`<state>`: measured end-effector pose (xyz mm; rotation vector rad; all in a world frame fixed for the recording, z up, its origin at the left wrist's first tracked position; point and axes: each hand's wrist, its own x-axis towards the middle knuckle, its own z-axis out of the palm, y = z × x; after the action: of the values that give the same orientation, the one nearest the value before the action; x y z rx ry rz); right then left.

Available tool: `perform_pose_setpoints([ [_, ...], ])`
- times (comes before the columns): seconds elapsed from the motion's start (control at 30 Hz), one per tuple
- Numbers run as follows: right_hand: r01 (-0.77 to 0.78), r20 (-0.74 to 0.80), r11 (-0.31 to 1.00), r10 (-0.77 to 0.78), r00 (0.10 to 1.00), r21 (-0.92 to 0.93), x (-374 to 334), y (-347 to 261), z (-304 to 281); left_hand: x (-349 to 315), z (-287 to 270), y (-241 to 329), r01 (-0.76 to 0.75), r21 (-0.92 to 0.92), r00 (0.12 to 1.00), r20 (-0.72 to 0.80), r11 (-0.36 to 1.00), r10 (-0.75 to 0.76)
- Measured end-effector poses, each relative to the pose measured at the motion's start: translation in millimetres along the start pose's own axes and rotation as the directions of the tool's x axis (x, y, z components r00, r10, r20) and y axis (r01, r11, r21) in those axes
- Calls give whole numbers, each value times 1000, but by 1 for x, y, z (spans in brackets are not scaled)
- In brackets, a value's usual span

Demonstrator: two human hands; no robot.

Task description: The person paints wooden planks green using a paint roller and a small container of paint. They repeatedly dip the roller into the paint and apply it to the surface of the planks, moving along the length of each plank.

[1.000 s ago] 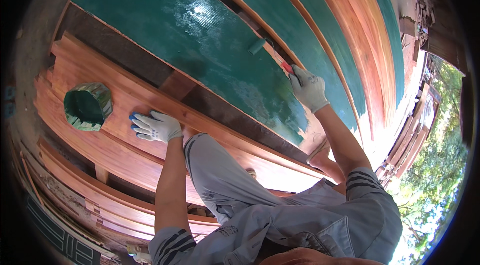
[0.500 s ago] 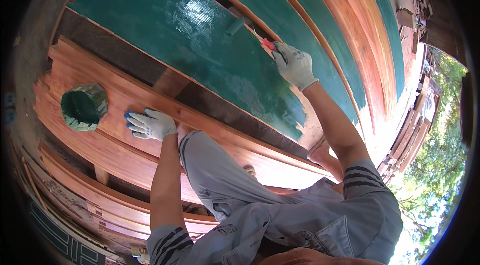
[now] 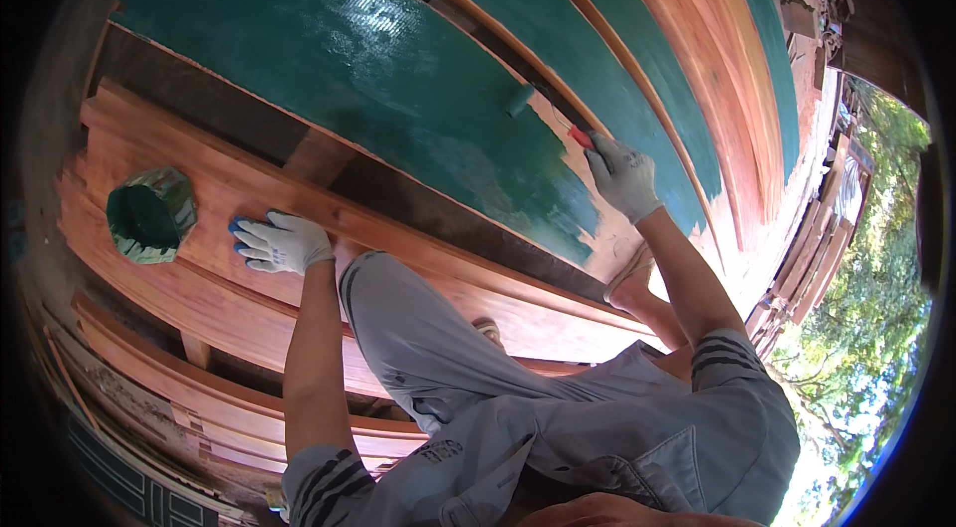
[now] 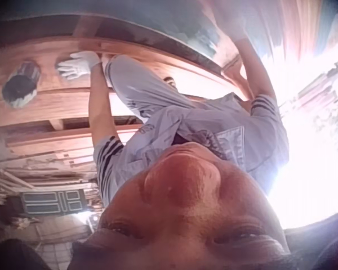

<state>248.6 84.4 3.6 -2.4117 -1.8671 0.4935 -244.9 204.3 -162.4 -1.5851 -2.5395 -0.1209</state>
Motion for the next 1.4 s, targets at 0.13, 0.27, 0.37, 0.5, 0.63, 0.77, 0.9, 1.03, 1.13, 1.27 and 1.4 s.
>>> perform_pose_setpoints([
  [0.13,27,-30,998,-25,999,56,43,-26,2,2,1,3,14,-1,1000,22,1000,-14],
  [0.27,51,-42,995,-48,998,83,83,-42,14,3,0,5,42,-13,997,62,999,-41],
  [0.37,46,-20,997,-45,999,61,86,-41,18,2,2,4,42,-25,998,56,999,-40],
  [0.5,-3,-9,999,3,1000,53,65,-29,19,3,-1,4,42,-29,998,50,999,-40],
  [0.63,-60,78,998,60,995,1,35,-12,13,4,-1,2,36,-11,998,49,999,-35],
  [0.77,-72,78,996,75,994,-47,-6,14,15,3,1,1,33,-17,998,49,999,-32],
  [0.9,-63,70,995,69,995,-83,-53,46,15,4,-3,5,44,-31,997,70,999,-42],
  [1.03,-52,29,997,54,998,-57,-80,61,11,7,-4,5,65,-45,995,84,997,-62],
  [1.13,-45,22,999,45,999,-26,-59,49,8,8,-5,10,79,-35,992,97,996,-75],
  [1.27,-32,40,999,30,999,40,0,14,9,9,1,5,71,-23,994,85,997,-69],
  [1.4,-19,29,996,16,999,90,31,-2,17,9,-1,6,72,-20,994,90,997,-70],
])
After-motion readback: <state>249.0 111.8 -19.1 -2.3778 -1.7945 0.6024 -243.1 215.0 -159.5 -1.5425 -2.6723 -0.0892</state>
